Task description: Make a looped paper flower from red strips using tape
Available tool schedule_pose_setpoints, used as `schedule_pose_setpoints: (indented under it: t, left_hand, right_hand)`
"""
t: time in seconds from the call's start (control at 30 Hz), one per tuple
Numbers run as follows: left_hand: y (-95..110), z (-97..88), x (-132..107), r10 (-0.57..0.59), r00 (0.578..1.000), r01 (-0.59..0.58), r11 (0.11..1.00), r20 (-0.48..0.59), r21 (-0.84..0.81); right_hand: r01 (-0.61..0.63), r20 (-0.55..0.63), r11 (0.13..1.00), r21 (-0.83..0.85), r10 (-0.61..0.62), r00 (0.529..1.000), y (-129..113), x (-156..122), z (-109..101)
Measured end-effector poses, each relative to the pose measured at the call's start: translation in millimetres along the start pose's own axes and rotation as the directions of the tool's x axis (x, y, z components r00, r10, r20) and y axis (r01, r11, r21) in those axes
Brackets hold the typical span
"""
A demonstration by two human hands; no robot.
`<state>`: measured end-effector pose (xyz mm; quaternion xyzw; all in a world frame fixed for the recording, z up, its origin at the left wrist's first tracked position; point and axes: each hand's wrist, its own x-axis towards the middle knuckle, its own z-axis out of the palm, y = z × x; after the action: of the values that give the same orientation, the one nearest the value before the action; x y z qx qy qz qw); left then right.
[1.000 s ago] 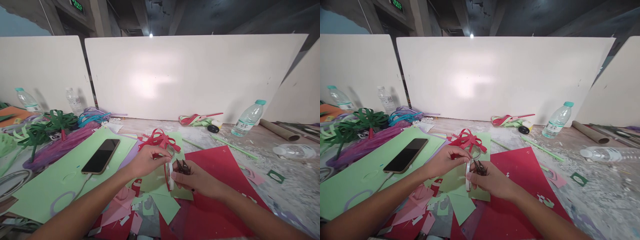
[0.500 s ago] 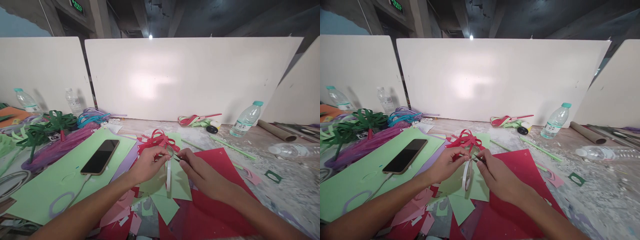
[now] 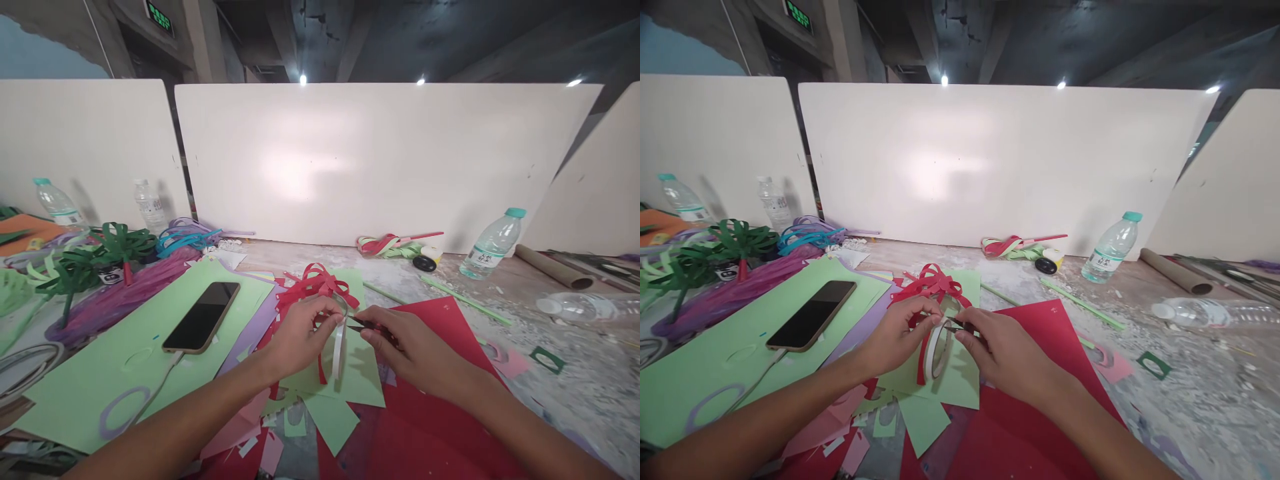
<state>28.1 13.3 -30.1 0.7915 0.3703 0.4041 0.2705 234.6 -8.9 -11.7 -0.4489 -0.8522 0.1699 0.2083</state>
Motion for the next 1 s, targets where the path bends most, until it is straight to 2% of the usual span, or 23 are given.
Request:
schedule_pose_setpoints:
  t: [0.17, 0.53, 1.0]
  left_hand:
    - [-2, 2.7, -1, -0.004, 1.000, 0.004, 1.000, 0.009, 0.031]
    - [-4, 5.8, -5, 0.070, 0.997, -0.067, 0.987, -0.015, 0.144]
    - [-5, 8.7, -5, 0.107, 0.993, -0.096, 0.973, -0.040, 0.212]
  right_hand:
    - [0.043, -0.024, 0.998, -0.052, -0.044, 0.999, 0, 1, 1]
    - [0.080, -0.061, 0.953, -0.291, -0.102, 0.993, -2, 0, 7]
    - [0.118, -0.076, 0.925, -0.360, -0.155, 0.985, -2, 1, 11]
